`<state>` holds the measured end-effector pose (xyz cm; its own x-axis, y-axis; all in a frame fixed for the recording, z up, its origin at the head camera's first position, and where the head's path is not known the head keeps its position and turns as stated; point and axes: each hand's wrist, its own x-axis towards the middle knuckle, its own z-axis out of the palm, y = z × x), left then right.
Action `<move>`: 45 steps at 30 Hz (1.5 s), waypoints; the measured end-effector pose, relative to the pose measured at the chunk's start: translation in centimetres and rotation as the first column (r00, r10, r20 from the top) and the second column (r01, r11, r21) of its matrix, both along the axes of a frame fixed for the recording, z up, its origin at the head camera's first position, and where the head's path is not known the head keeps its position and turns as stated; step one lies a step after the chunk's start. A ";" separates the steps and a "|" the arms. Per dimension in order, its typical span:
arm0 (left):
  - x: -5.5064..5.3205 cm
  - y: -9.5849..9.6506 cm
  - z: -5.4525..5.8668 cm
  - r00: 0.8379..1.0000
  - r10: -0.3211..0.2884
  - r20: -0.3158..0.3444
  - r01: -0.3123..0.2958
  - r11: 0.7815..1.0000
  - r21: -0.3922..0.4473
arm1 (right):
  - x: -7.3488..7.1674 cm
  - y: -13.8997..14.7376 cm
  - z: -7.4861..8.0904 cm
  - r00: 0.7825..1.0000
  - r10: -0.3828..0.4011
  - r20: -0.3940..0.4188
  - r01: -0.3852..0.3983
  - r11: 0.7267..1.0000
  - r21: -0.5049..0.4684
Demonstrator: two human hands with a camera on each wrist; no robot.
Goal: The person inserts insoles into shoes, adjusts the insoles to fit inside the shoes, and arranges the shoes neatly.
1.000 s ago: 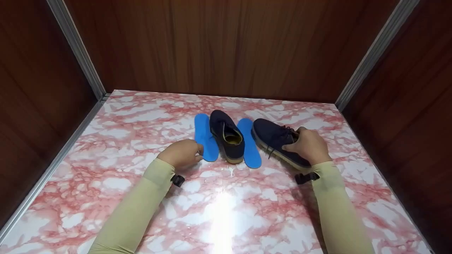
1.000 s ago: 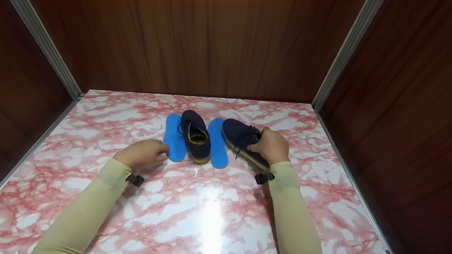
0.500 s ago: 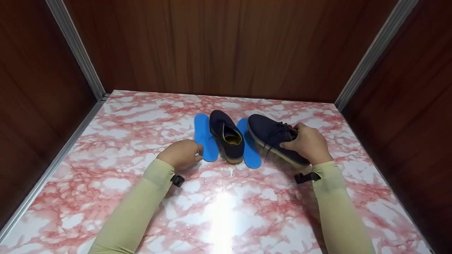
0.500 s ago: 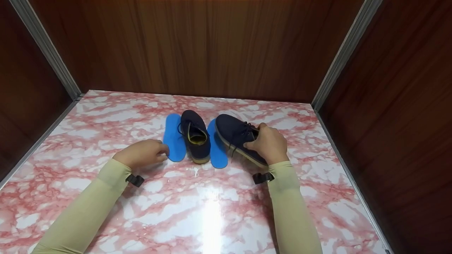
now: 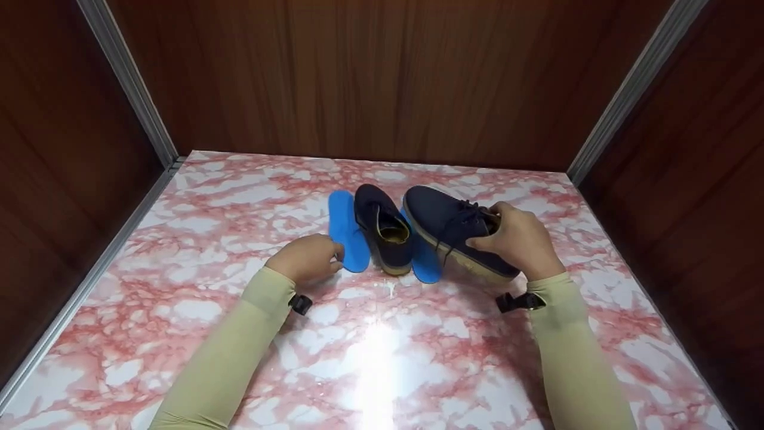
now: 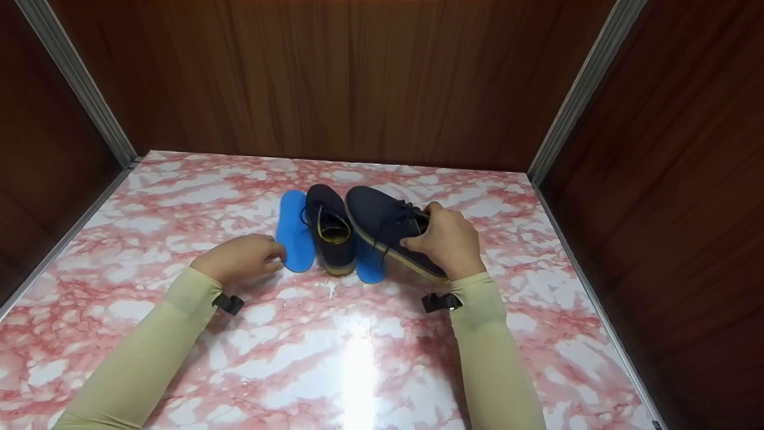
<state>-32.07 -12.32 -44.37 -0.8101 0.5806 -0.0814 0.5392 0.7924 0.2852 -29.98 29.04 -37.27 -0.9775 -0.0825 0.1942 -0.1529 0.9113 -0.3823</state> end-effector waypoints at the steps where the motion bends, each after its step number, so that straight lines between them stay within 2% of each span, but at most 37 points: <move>1: 0.0 0.0 0.0 1.000 0.000 0.001 0.000 1.000 0.002 | 0.1 -0.1 0.1 1.000 0.003 -0.002 -0.003 1.000 -0.003; 4: 0.0 -0.1 0.0 1.000 -0.003 0.006 0.003 1.000 0.009 | 0.4 -0.7 0.3 1.000 0.016 -0.002 -0.016 1.000 -0.003; 11: 0.1 -0.1 0.0 1.000 -0.004 0.010 0.004 1.000 0.011 | 0.9 -1.8 0.6 0.996 0.060 0.068 -0.058 0.998 -0.028; 21: 0.0 -0.2 0.1 1.000 0.007 0.030 -0.008 0.999 0.033 | 1.5 -2.9 0.9 0.990 0.075 0.120 -0.070 0.997 -0.045; 27: 0.0 -0.2 0.2 0.998 0.025 0.052 -0.027 0.999 0.027 | 1.7 -3.6 0.7 0.991 0.087 0.102 -0.084 0.996 -0.035; 33: 0.1 0.0 0.3 1.000 0.024 0.011 -0.024 1.000 -0.007 | 2.0 -4.0 0.9 0.989 0.100 0.112 -0.097 0.995 -0.031; 39: -0.1 0.0 0.3 0.999 0.030 0.019 -0.030 0.999 0.012 | 2.2 -4.6 1.1 0.981 0.127 0.145 -0.118 0.991 -0.069; 45: 0.1 -0.1 0.1 1.000 0.023 0.014 -0.023 0.999 0.024 | 2.4 -5.1 0.6 0.975 0.170 0.143 -0.160 0.984 -0.078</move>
<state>-31.97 -12.42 -44.31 -0.8222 0.5637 -0.0788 0.5169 0.7974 0.3115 -27.61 23.95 -36.65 -0.9697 -0.2369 0.0587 -0.2363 0.8504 -0.4700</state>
